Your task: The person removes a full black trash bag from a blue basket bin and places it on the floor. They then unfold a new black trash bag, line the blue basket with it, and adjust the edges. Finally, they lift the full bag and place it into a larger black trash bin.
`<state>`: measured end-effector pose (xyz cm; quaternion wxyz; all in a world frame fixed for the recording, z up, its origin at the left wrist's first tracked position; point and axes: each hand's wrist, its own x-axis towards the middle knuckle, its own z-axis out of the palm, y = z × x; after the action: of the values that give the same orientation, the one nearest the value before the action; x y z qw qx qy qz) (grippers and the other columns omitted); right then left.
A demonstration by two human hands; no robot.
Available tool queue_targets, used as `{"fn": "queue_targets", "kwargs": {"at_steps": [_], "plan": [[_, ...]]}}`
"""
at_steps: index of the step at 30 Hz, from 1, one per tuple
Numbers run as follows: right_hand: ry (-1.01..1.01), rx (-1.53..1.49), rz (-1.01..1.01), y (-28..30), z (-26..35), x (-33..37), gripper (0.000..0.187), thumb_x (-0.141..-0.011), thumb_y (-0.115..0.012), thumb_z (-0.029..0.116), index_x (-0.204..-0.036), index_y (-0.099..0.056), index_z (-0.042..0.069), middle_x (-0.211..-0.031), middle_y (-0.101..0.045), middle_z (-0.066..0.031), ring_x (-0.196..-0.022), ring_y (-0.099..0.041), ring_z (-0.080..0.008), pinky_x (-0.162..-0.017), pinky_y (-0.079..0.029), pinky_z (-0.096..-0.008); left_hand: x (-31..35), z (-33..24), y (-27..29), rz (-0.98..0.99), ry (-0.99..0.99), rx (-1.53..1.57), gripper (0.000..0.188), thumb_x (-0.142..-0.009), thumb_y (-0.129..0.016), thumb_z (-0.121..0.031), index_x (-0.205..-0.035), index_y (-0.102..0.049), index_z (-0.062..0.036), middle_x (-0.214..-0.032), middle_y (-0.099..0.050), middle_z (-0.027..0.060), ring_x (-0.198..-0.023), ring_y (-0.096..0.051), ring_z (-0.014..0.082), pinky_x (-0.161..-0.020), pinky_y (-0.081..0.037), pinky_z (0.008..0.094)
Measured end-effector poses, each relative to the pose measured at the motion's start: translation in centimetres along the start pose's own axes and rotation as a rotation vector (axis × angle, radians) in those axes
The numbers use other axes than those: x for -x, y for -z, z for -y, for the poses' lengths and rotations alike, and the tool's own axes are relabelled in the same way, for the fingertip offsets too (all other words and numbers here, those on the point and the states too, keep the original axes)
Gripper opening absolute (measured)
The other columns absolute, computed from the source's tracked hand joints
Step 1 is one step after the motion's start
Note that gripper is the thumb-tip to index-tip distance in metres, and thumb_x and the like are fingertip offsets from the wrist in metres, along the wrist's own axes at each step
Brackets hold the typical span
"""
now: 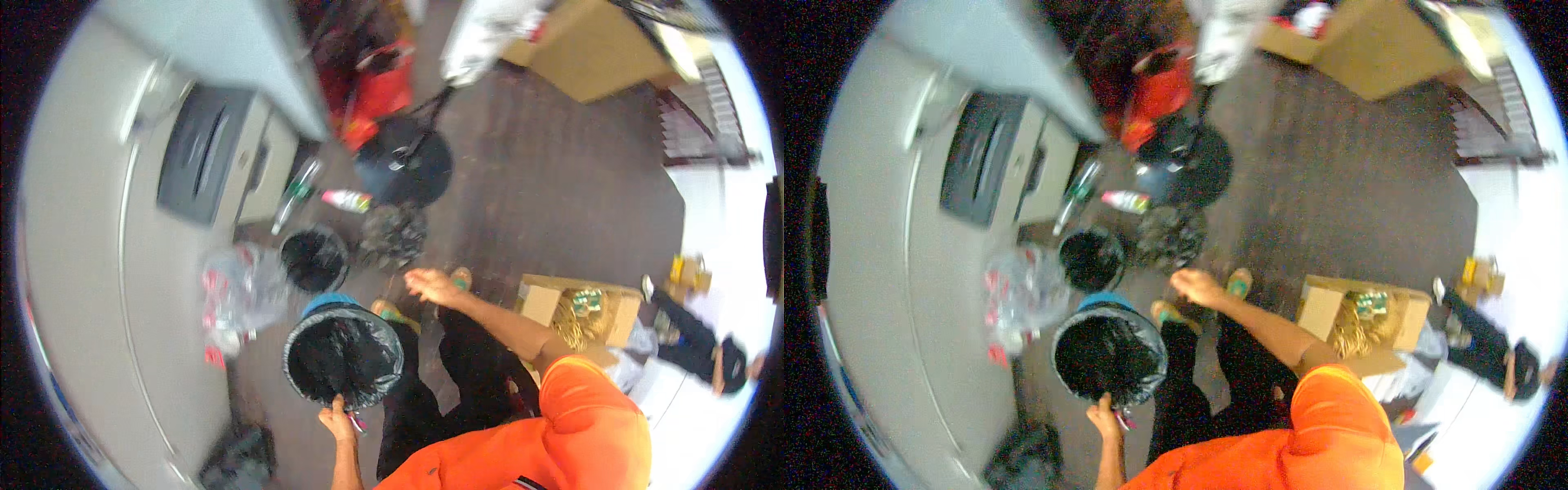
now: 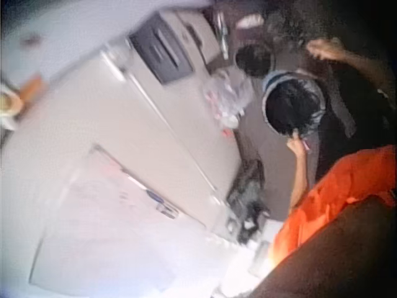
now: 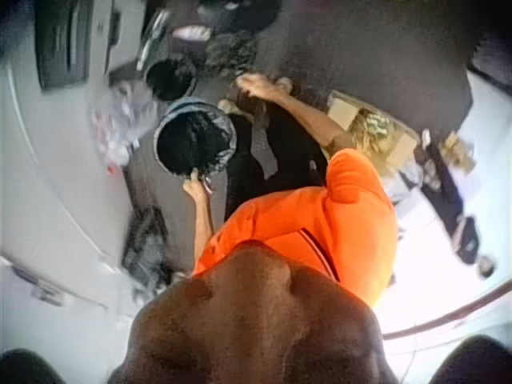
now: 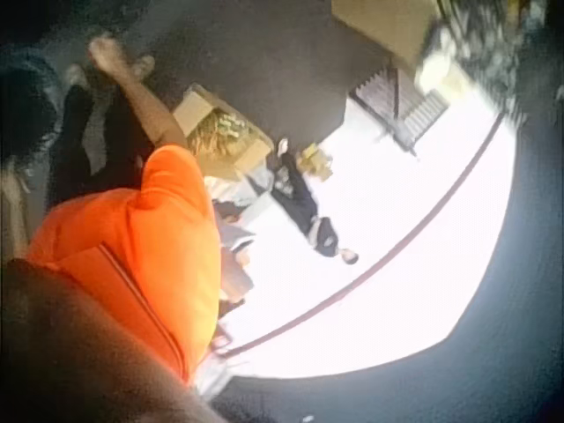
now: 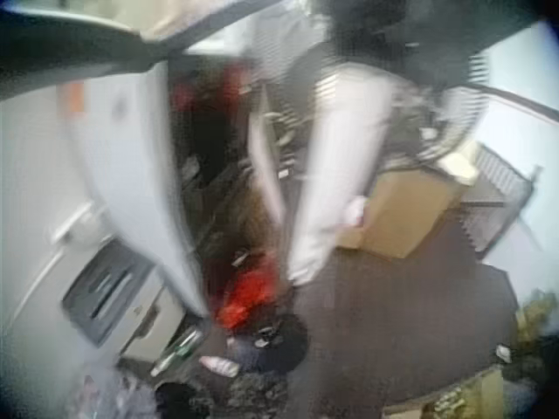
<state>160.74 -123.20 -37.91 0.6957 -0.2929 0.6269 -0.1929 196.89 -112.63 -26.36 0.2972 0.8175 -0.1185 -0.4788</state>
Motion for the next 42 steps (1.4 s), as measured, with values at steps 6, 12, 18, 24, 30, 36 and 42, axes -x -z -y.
{"fn": "queue_targets", "kwargs": {"at_steps": [6,12,18,24,30,36,42], "plan": [[0.088,-0.327,-0.145,8.7,3.4,16.1,0.060,-0.094,-0.039,0.055,-0.132,-0.048,0.009,-0.122,-0.056,-0.0116,-0.106,-0.056,-0.0226,-0.081,-0.050,-0.0359,6.8,-6.4,-12.6,0.407,-0.184,-0.359,0.036,-0.071,-0.068,-0.008,-0.057,-0.035,-0.0081,-0.051,-0.043,0.0034,-0.039,-0.039,0.0131,-0.035,-0.034,0.0301],[0.175,-0.109,-0.569,17.4,-1.3,27.8,0.071,-0.084,-0.061,0.045,-0.133,-0.042,-0.003,-0.129,-0.051,-0.0244,-0.119,-0.051,-0.0356,-0.098,-0.040,-0.0416,19.0,-11.3,-26.3,0.733,-0.595,-0.714,0.035,-0.069,-0.067,-0.008,-0.047,-0.040,-0.0026,-0.048,-0.044,0.0024,-0.042,-0.038,0.0111,-0.039,-0.031,0.0323],[0.148,-0.356,-0.918,24.1,-6.2,38.5,0.056,-0.073,-0.063,0.019,-0.125,-0.048,0.002,-0.096,-0.064,-0.0231,-0.088,-0.064,-0.0334,-0.078,-0.050,-0.0427,26.3,-10.8,-40.4,1.090,-0.780,-0.828,0.036,-0.068,-0.067,-0.015,-0.052,-0.044,0.0082,-0.049,-0.040,0.0032,-0.049,-0.036,0.0142,-0.046,-0.032,0.0386],[0.207,-0.635,-1.298,28.7,-12.8,42.9,0.052,-0.076,-0.061,0.009,-0.125,-0.048,0.001,-0.096,-0.063,-0.0158,-0.077,-0.059,-0.0177,-0.065,-0.047,-0.0315,40.3,-9.8,-54.0,1.346,-0.936,-1.165,0.043,-0.083,-0.066,-0.035,-0.069,-0.053,0.0032,-0.059,-0.048,0.0029,-0.046,-0.039,0.0126,-0.042,-0.034,0.0329],[0.006,-1.138,-1.433,33.3,-18.1,44.5,0.038,-0.073,-0.059,0.001,-0.111,-0.056,0.001,-0.083,-0.062,-0.0088,-0.069,-0.057,-0.0148,-0.055,-0.045,-0.0323,48.7,-5.7,-65.8,1.600,-0.582,-1.165,0.049,-0.091,-0.053,-0.046,-0.094,-0.058,0.0024,-0.069,-0.061,0.0096,-0.040,-0.037,0.0083,-0.036,-0.027,0.0248],[-0.067,-1.979,-1.585,37.0,-22.1,46.6,0.046,-0.073,-0.060,-0.002,-0.116,-0.044,-0.006,-0.099,-0.057,-0.0157,-0.073,-0.061,-0.0267,-0.058,-0.055,-0.0410,55.6,-0.1,-80.9,1.726,-0.571,-1.579,0.033,-0.089,-0.055,-0.027,-0.095,-0.064,0.0047,-0.071,-0.065,0.0139,-0.039,-0.043,0.0092,-0.036,-0.032,0.0243],[0.407,-2.349,-1.799,43.1,-27.6,51.8,0.036,-0.079,-0.061,-0.002,-0.110,-0.044,-0.008,-0.106,-0.050,-0.0208,-0.085,-0.059,-0.0291,-0.054,-0.057,-0.0397,71.9,10.8,-91.5,2.034,-0.737,-1.898,0.023,-0.086,-0.057,-0.018,-0.088,-0.067,0.0025,-0.066,-0.065,0.0096,-0.042,-0.047,0.0086,-0.039,-0.035,0.0249]]}}
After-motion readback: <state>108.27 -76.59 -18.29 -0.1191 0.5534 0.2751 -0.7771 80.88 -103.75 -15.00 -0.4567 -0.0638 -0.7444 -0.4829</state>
